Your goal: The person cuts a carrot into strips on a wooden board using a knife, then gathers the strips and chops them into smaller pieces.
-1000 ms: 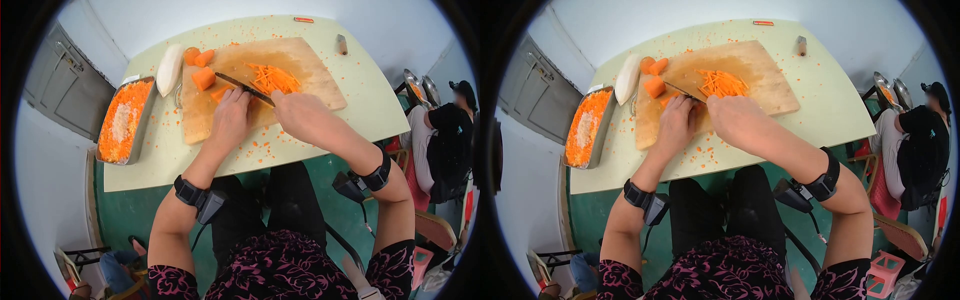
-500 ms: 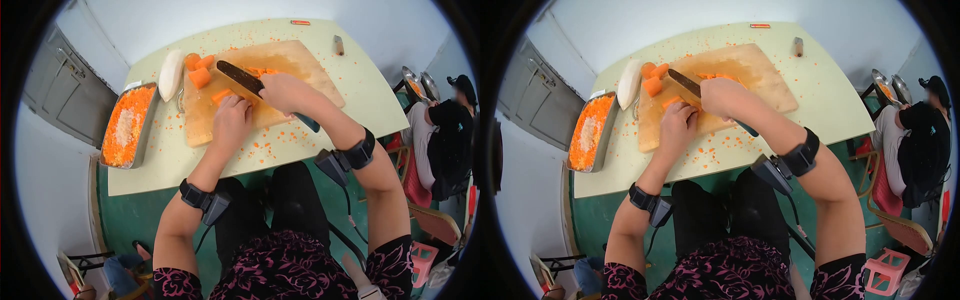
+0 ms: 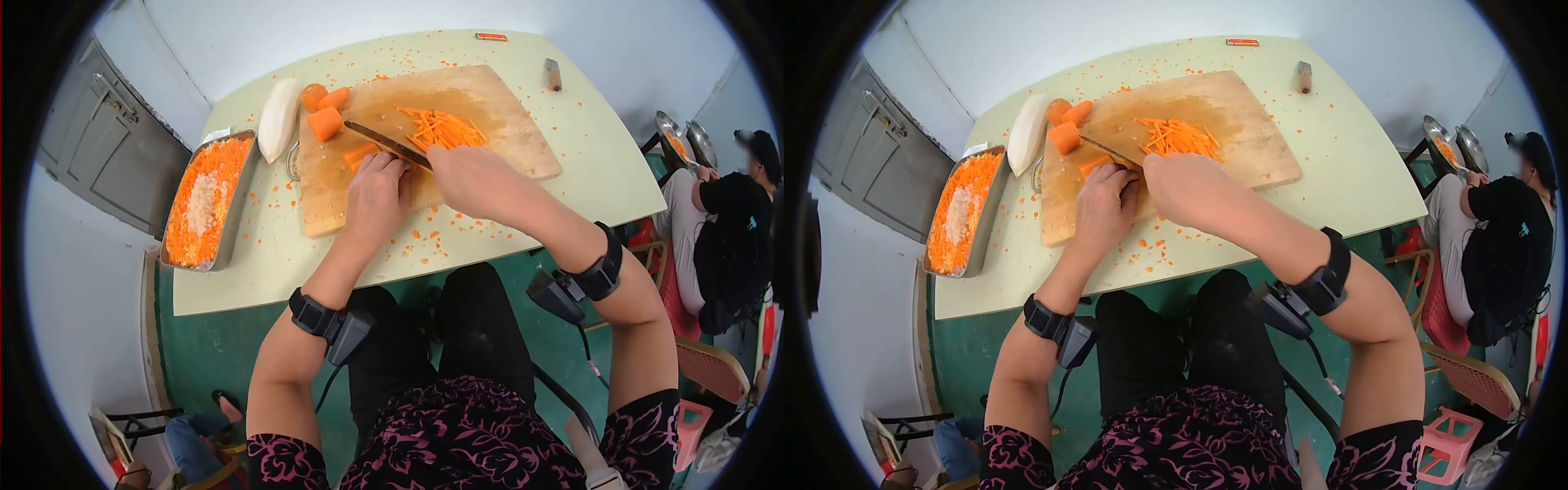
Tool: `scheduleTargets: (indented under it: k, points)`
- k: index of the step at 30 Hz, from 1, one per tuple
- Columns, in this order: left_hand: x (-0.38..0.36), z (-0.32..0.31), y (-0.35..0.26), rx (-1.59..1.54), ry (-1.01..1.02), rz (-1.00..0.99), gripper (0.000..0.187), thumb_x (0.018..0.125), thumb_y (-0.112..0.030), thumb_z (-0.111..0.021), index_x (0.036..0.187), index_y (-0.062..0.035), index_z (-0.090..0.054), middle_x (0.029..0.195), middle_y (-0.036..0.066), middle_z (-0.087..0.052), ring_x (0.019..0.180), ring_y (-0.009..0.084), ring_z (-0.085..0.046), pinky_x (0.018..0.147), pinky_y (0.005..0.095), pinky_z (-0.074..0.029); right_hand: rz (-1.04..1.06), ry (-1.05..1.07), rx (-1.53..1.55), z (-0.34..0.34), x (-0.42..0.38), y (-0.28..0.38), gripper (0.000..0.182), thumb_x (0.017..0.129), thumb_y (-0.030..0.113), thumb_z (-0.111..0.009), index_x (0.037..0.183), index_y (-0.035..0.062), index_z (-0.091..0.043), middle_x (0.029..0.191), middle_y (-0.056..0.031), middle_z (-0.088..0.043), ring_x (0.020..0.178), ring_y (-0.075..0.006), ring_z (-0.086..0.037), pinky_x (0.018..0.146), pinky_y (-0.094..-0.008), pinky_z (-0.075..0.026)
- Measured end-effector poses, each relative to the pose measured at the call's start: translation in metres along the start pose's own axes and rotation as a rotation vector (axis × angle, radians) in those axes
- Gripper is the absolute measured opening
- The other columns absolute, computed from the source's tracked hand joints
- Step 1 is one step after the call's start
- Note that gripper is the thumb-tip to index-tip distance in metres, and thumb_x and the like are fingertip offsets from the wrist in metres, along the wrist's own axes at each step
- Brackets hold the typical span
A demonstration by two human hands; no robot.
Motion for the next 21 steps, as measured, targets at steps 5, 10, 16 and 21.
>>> scheduleTargets:
  k: [5,10,16,21]
  points:
    - [-0.001,0.000,-0.001,0.017,-0.013,0.009,0.008,0.073,-0.001,-0.060,0.080,0.0011,-0.064,0.080,0.014,-0.060,0.078,0.0305,-0.056,0.070,0.0363,-0.046,-0.173,0.082,0.170,-0.001,0.021,-0.003,0.015,0.083,0.006,-0.043,0.090,-0.0041,-0.052,0.073,-0.0204,-0.061,0.060,-0.0313,-0.062,0.053,-0.0391,-0.050]
    - [-0.005,0.001,0.000,-0.016,-0.020,0.035,0.007,0.071,-0.002,-0.063,0.076,0.0013,-0.064,0.078,0.012,-0.061,0.078,0.0296,-0.058,0.070,0.0360,-0.047,-0.360,0.166,0.374,0.006,0.014,-0.037,0.023,0.089,0.018,-0.045,0.092,-0.0041,-0.047,0.068,-0.0202,-0.059,0.047,-0.0282,-0.058,0.046,-0.0365,-0.048]
    - [0.004,-0.009,0.006,-0.030,0.069,0.050,0.008,0.072,-0.004,-0.063,0.078,0.0013,-0.065,0.080,0.014,-0.062,0.078,0.0302,-0.058,0.070,0.0363,-0.047,-0.261,0.102,0.290,0.007,-0.008,-0.026,0.026,0.090,0.021,-0.045,0.096,-0.0040,-0.049,0.068,-0.0188,-0.060,0.049,-0.0263,-0.059,0.050,-0.0363,-0.049]
    - [-0.002,-0.002,-0.001,0.112,0.043,-0.006,0.009,0.073,-0.004,-0.060,0.079,0.0009,-0.064,0.080,0.014,-0.061,0.075,0.0304,-0.058,0.065,0.0382,-0.047,-0.204,0.004,0.189,0.006,-0.011,-0.032,0.028,0.090,0.022,-0.045,0.098,-0.0034,-0.052,0.074,-0.0172,-0.063,0.052,-0.0261,-0.062,0.056,-0.0365,-0.051]
Point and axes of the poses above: each hand's wrist, its own x-axis towards the middle knuckle, its own z-axis out of the back of the hand, y = z × x, the point moved 8 cm from there along x, towards the middle knuckle
